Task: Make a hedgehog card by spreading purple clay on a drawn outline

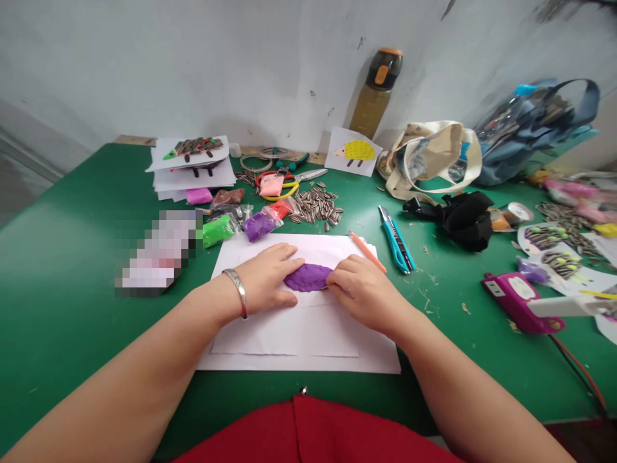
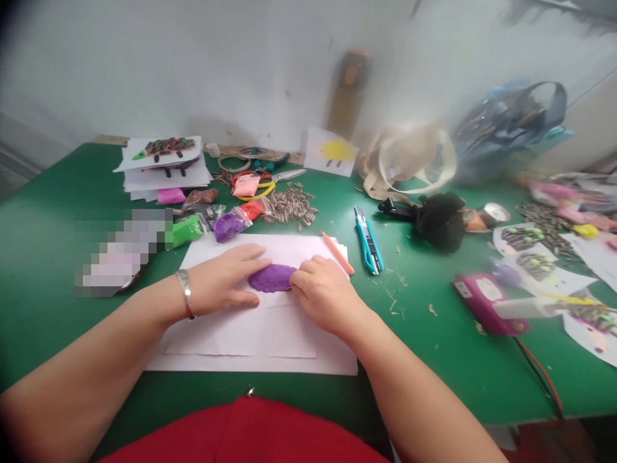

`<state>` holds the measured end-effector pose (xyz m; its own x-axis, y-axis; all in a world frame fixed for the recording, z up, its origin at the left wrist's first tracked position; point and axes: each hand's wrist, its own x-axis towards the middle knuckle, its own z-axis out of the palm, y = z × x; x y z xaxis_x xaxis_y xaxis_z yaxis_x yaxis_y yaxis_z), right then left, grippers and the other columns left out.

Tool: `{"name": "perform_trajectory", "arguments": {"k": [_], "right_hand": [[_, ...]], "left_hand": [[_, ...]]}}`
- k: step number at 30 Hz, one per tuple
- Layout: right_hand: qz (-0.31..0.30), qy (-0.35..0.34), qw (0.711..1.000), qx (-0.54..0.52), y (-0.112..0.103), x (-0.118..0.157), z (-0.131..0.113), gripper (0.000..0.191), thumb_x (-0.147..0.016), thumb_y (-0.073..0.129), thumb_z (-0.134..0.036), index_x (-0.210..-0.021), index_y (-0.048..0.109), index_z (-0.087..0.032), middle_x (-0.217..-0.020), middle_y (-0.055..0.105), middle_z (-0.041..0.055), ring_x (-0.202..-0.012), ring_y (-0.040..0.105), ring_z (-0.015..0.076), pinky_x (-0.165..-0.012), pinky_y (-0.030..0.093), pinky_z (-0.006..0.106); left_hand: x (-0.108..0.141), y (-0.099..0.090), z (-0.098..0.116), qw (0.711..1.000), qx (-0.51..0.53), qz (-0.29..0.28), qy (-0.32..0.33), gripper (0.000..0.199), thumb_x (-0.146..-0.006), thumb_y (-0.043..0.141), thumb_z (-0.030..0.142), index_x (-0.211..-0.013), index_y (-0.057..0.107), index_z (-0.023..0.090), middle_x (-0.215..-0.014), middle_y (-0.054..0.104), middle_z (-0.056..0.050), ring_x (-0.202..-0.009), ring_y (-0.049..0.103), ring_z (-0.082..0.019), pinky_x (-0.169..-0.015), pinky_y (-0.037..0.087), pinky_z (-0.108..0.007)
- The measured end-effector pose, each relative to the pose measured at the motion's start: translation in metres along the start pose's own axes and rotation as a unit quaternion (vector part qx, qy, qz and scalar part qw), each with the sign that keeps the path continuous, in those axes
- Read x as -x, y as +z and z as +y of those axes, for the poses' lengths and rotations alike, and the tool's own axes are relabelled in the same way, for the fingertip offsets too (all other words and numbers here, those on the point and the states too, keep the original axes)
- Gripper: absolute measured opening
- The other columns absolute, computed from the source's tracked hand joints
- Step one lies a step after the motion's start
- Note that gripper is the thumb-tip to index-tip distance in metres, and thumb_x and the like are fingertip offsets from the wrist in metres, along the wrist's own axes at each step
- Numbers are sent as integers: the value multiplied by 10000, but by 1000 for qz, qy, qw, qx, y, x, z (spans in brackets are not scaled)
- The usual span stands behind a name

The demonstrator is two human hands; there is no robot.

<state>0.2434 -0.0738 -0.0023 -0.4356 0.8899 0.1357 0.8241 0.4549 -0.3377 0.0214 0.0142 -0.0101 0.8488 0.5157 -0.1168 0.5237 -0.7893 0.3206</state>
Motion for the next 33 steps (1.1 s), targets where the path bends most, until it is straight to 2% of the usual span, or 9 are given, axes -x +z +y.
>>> {"name": "perform_trajectory", "arguments": {"k": [2,5,8,12,14,16,22,26,33], "right_hand": [[14,-1,1000,-7,-1,0,3,217,-895,477,-131,-772,649,-184,-715,599,30,-744,547,178,-824,474,415],[55,-1,997,-45,-7,4,14,194,-879,494,-113,-784,639,-199,-724,605,5,-710,562,159,-1021,396,509],[87,15,994,-66,-13,8,22,199,-864,500,-93,-764,629,-208,-756,622,10,-720,582,164,-1085,367,515],[38,-21,997,-61,-12,8,23,217,-862,500,-83,-776,643,-222,-720,617,-14,-707,590,157,-1169,224,563],[24,-37,998,-46,-9,6,23,232,-870,490,-84,-778,651,-223,-700,609,-22,-708,591,152,-1181,159,588],[30,-36,998,-37,-5,4,24,239,-876,483,-82,-778,656,-214,-703,605,-17,-720,595,151,-1182,143,593],[42,-25,996,-78,-6,6,31,233,-865,490,-69,-811,664,-215,-747,615,-12,-725,607,147,-1180,185,583],[39,-31,997,-66,-5,4,31,237,-872,487,-73,-799,665,-213,-743,619,-10,-729,610,147,-1180,172,589],[33,-22,995,-87,-5,2,35,236,-867,490,-76,-792,670,-208,-740,624,-12,-715,613,139,-1181,192,568]], "left_hand": [[0,-1,1,1000,-1,-3,-2,582,-713,694,408,-1223,547,168,-1278,485,-129,-1182,456,-310,-1015,384,-410],[0,-3,2,1000,2,-6,1,563,-725,690,405,-1216,552,166,-1255,491,-127,-1170,461,-304,-1008,390,-403],[-1,-5,4,1000,-3,-7,2,577,-726,694,401,-1228,552,154,-1251,493,-136,-1171,460,-303,-1009,391,-404],[-1,-9,6,1000,-2,-14,-4,581,-727,693,385,-1237,553,143,-1278,491,-149,-1197,451,-317,-1016,391,-423],[0,-10,8,1000,2,-24,-9,575,-735,684,377,-1243,548,145,-1301,484,-152,-1213,446,-323,-1024,389,-434],[0,-11,8,999,4,-31,-16,586,-736,684,374,-1254,541,141,-1329,468,-160,-1232,435,-327,-1042,374,-439],[0,-6,5,1000,4,-15,-11,596,-728,683,401,-1251,544,151,-1338,464,-154,-1238,430,-331,-1045,366,-439],[1,-1,1,1000,6,2,-1,598,-718,686,414,-1245,547,169,-1327,475,-143,-1223,435,-331,-1032,377,-446],[0,0,0,1000,1,-4,-6,616,-718,688,415,-1257,543,154,-1335,458,-152,-1230,426,-324,-1043,363,-424]]}}
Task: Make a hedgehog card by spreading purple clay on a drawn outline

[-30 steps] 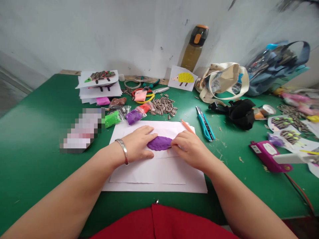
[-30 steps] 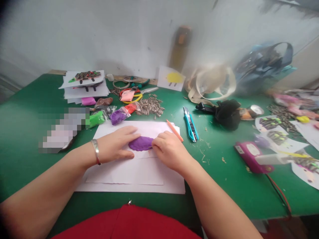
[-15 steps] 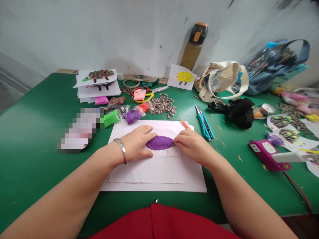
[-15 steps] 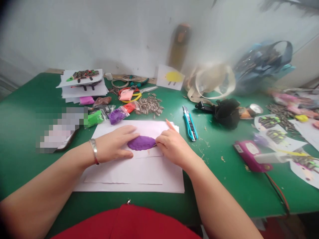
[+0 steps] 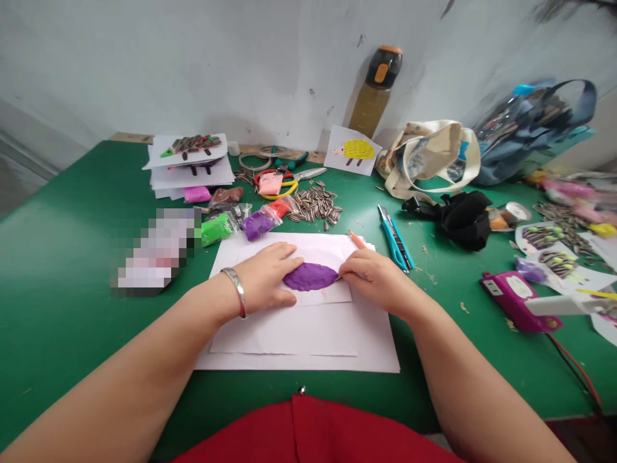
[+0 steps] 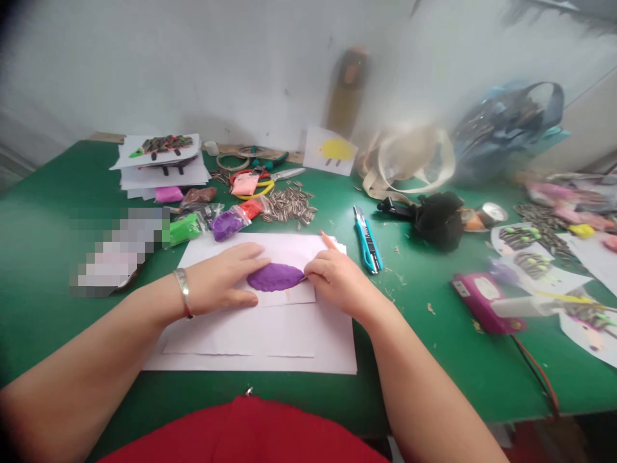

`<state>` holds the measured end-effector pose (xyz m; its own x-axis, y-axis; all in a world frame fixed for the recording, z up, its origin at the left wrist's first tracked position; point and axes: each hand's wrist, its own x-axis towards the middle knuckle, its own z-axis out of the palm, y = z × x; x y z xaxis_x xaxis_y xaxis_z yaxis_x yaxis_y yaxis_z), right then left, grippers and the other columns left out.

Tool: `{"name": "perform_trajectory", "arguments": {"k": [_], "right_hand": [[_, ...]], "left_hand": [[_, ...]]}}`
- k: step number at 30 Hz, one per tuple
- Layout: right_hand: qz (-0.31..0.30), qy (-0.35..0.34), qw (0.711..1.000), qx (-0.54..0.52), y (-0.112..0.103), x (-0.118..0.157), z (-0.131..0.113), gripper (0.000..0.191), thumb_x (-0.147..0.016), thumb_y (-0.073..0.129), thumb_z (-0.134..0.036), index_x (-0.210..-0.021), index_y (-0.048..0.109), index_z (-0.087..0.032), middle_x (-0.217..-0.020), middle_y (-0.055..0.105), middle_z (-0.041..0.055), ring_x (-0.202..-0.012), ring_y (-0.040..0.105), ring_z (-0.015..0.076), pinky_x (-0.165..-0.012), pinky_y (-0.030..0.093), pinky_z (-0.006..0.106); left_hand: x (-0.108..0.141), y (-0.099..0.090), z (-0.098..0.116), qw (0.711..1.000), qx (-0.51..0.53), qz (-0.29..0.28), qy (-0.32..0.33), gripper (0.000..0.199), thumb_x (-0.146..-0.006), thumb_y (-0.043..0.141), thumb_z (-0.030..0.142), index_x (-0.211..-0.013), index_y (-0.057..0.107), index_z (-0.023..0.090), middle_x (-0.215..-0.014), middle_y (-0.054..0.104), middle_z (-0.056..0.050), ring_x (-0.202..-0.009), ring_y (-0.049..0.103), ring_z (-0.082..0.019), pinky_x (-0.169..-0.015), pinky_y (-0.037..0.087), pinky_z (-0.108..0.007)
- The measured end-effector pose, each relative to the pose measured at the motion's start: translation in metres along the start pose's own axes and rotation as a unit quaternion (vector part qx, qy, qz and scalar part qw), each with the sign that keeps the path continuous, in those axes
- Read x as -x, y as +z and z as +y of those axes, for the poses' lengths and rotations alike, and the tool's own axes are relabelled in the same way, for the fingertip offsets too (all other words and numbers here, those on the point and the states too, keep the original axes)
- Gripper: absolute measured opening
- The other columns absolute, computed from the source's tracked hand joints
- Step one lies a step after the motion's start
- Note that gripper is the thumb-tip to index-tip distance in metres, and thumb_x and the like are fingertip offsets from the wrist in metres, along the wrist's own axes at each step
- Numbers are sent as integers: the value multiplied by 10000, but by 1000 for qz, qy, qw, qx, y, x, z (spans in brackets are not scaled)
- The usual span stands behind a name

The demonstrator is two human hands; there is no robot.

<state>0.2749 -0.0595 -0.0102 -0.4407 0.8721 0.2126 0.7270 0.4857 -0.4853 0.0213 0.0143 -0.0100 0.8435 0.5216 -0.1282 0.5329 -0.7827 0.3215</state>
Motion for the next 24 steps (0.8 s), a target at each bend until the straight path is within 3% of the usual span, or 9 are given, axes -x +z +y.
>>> {"name": "perform_trajectory", "arguments": {"k": [8,14,19,24], "right_hand": [[16,7,1000,-26,1,0,4,224,-859,496,-77,-796,659,-218,-764,642,-24,-722,624,134,-1173,212,566],[58,82,995,-15,2,3,1,218,-868,469,-97,-779,628,-218,-742,634,-3,-719,641,172,-976,480,449],[39,74,994,70,9,2,-16,200,-858,454,-86,-831,611,-208,-656,551,-9,-644,594,169,-982,442,464],[7,137,988,77,15,1,-28,157,-815,477,-90,-812,602,-185,-683,578,18,-657,567,170,-666,473,314]], "left_hand": [[-1,-2,2,1000,1,-5,-4,602,-717,682,416,-1249,542,171,-1322,471,-136,-1219,440,-322,-1033,373,-425],[-1,-2,1,1000,3,2,2,596,-713,690,413,-1236,552,161,-1312,473,-144,-1222,432,-323,-1038,371,-425],[0,-3,3,1000,5,-5,1,581,-726,685,393,-1236,547,153,-1294,476,-146,-1207,442,-316,-1029,379,-421],[0,-2,2,1000,2,1,5,564,-721,690,400,-1219,550,175,-1284,477,-129,-1184,447,-309,-1012,386,-415]]}}
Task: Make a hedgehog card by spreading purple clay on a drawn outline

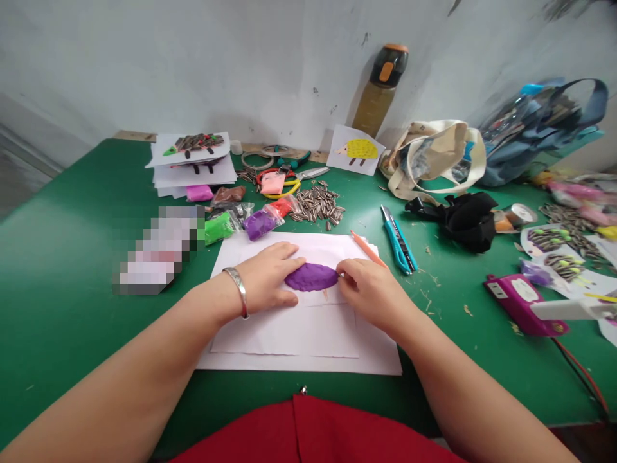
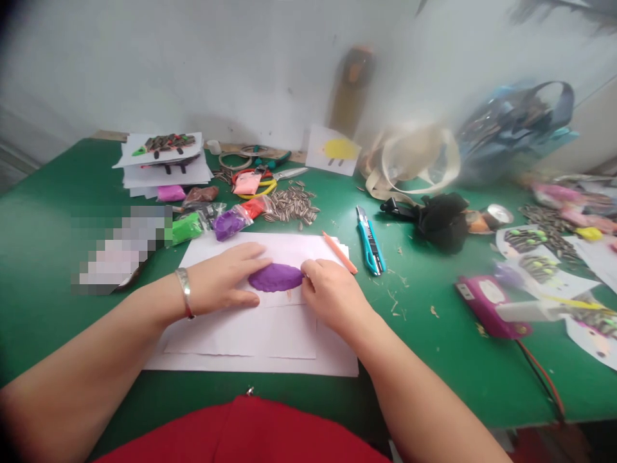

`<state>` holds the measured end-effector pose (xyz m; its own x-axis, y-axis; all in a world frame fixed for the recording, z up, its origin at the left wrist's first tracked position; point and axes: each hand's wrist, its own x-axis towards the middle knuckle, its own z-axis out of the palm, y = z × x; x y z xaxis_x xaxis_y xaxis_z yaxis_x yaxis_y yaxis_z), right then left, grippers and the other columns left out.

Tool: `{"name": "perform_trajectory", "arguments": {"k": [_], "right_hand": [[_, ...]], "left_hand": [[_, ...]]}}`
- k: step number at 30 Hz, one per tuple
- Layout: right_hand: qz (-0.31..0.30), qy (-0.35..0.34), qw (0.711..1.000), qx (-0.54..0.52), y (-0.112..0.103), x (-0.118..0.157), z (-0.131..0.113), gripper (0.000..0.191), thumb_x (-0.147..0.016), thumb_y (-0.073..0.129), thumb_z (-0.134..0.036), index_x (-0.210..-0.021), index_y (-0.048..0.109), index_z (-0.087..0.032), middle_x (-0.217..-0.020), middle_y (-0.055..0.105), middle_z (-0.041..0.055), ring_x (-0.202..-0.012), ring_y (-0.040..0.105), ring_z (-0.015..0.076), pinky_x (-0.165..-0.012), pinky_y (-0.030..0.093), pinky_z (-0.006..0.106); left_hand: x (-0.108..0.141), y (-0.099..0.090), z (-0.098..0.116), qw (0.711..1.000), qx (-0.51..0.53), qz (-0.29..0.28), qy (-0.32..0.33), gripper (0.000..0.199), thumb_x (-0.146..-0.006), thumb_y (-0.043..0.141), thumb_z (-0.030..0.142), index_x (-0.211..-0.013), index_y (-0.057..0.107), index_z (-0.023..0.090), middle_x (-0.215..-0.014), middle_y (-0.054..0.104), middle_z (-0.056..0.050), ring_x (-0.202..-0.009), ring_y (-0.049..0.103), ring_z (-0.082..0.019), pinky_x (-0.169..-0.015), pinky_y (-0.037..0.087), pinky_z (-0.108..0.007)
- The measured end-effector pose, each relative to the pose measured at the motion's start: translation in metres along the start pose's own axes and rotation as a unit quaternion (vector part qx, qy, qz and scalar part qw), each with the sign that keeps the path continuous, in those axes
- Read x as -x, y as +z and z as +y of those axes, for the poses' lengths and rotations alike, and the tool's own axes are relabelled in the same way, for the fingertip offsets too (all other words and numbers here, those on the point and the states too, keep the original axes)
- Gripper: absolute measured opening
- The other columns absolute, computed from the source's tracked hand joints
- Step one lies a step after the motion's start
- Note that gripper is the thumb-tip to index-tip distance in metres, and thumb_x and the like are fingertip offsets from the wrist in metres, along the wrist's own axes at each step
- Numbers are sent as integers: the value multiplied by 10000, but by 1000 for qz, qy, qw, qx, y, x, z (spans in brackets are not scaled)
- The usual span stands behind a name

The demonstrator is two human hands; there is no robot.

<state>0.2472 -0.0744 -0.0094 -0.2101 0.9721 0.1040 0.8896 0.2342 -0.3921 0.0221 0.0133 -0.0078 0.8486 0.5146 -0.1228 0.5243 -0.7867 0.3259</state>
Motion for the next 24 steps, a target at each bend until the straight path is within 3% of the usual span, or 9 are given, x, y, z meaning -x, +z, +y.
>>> {"name": "perform_trajectory", "arguments": {"k": [3,12,18,21,24], "right_hand": [[2,19,999,-26,-1,1,1,139,-801,490,-93,-807,593,-186,-672,582,4,-619,545,147,-585,405,266],[-14,45,997,-54,-2,3,-1,125,-787,489,-94,-768,555,-199,-645,566,-9,-613,538,145,-579,368,263],[28,11,995,-91,-6,2,1,137,-840,475,-112,-812,574,-201,-647,573,-14,-615,541,141,-667,434,296],[-4,-39,990,-132,-5,4,-3,156,-870,479,-122,-927,603,-196,-811,640,18,-736,579,150,-695,445,289],[-36,-71,989,-125,1,7,-9,163,-897,484,-137,-943,625,-203,-845,644,23,-802,576,161,-716,435,287]], "left_hand": [[0,-3,3,1000,10,-15,-6,564,-727,693,378,-1219,553,142,-1269,472,-145,-1173,448,-311,-1014,381,-408],[-1,-9,7,999,9,-36,-19,558,-732,713,359,-1218,548,139,-1281,460,-145,-1193,436,-312,-1030,365,-409],[-1,-8,6,999,8,-32,-13,571,-731,718,362,-1227,549,136,-1258,473,-146,-1182,443,-307,-1017,380,-401],[-1,-12,9,999,6,-42,-21,575,-736,717,360,-1236,543,135,-1295,457,-154,-1205,431,-310,-1037,365,-410],[0,-12,10,999,2,-42,-20,588,-738,710,376,-1244,536,132,-1319,448,-161,-1219,423,-315,-1043,360,-417]]}}
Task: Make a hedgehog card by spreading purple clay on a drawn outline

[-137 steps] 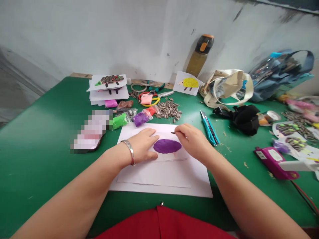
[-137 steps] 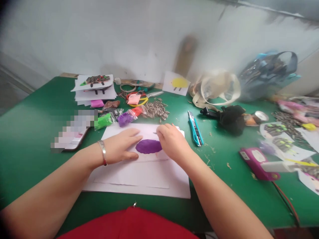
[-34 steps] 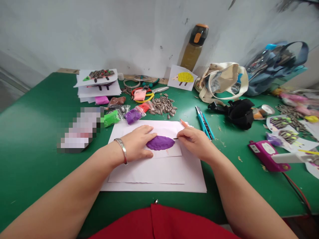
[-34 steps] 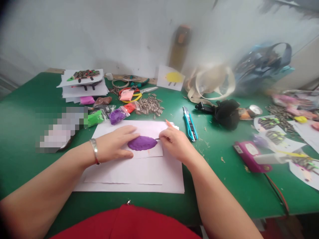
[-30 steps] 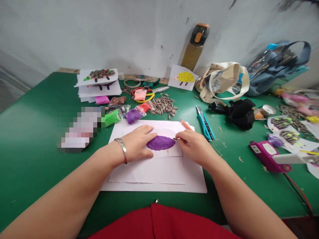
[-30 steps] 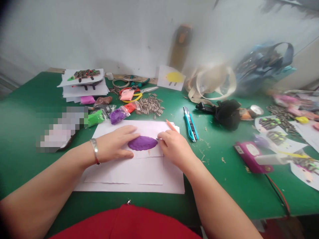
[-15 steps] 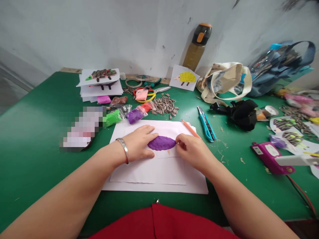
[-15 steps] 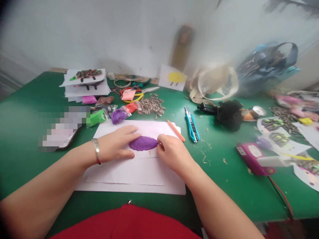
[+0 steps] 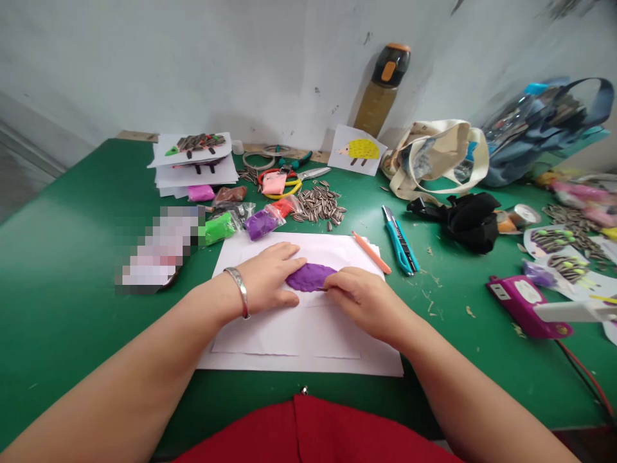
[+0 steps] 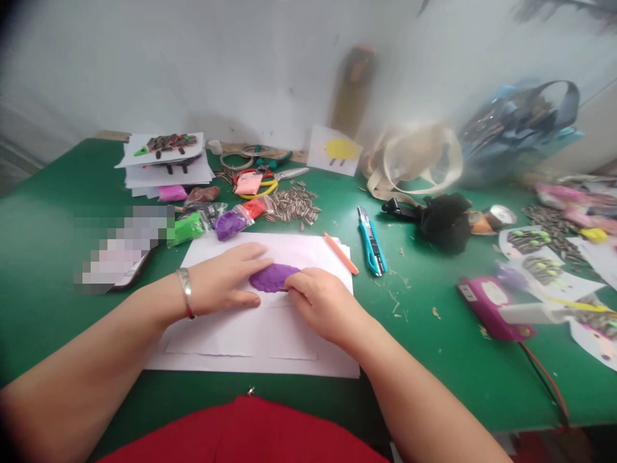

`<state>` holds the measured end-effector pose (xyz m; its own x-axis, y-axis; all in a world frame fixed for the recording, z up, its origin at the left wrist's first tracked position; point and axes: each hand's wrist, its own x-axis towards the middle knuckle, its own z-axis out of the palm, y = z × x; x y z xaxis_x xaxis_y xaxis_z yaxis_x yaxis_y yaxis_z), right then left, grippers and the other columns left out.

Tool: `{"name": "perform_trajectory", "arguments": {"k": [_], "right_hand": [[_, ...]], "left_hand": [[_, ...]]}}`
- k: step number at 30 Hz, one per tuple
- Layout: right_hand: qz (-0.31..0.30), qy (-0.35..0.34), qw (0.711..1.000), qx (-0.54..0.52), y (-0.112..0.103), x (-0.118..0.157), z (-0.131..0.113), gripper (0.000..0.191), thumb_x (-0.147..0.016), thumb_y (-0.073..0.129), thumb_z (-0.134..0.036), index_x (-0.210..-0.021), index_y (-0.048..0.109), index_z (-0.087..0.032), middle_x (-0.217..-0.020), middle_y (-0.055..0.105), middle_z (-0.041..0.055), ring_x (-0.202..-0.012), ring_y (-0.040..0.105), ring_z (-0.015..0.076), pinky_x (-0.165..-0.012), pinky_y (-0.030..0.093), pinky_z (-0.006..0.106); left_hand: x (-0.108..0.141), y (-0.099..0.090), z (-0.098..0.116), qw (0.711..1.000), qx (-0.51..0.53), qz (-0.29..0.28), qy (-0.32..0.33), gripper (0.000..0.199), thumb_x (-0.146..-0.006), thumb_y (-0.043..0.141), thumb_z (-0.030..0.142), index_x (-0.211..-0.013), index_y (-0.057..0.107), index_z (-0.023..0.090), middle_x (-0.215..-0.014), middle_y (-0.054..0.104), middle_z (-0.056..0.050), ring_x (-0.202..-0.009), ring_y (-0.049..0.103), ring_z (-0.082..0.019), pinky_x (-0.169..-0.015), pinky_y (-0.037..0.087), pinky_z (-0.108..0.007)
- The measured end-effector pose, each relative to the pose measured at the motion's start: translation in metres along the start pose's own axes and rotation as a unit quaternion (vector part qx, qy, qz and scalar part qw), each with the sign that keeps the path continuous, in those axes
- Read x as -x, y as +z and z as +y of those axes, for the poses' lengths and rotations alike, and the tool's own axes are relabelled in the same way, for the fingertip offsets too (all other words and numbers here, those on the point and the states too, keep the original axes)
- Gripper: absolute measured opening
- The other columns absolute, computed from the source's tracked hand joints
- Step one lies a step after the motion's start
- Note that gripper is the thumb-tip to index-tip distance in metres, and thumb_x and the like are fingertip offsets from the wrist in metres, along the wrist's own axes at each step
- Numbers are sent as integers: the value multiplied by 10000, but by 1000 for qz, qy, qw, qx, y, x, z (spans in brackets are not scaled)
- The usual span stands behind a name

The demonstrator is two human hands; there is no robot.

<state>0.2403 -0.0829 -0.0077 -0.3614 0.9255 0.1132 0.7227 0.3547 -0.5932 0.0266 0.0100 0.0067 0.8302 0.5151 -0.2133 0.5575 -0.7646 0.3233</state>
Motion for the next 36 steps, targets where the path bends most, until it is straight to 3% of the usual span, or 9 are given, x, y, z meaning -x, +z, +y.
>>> {"name": "perform_trajectory", "arguments": {"k": [12,18,36], "right_hand": [[33,-9,985,171,14,-4,-8,245,-914,428,-142,-762,620,-155,-734,584,72,-752,492,204,-687,381,328],[14,-23,988,152,17,-4,-11,234,-910,432,-140,-758,609,-153,-769,593,75,-770,495,201,-689,382,319],[35,-32,988,147,28,-8,-17,226,-914,409,-135,-787,591,-175,-798,600,79,-785,492,205,-707,393,324]], "left_hand": [[0,12,-7,999,-5,39,16,602,-717,710,422,-1232,546,157,-1249,498,-134,-1172,458,-306,-999,395,-405],[0,6,-3,1000,-9,21,7,630,-729,710,417,-1258,535,123,-1321,459,-171,-1219,432,-327,-1037,365,-425],[1,-2,4,1000,-4,18,0,544,-724,722,395,-1184,569,148,-1280,494,-151,-1195,452,-329,-1007,393,-430]]}}
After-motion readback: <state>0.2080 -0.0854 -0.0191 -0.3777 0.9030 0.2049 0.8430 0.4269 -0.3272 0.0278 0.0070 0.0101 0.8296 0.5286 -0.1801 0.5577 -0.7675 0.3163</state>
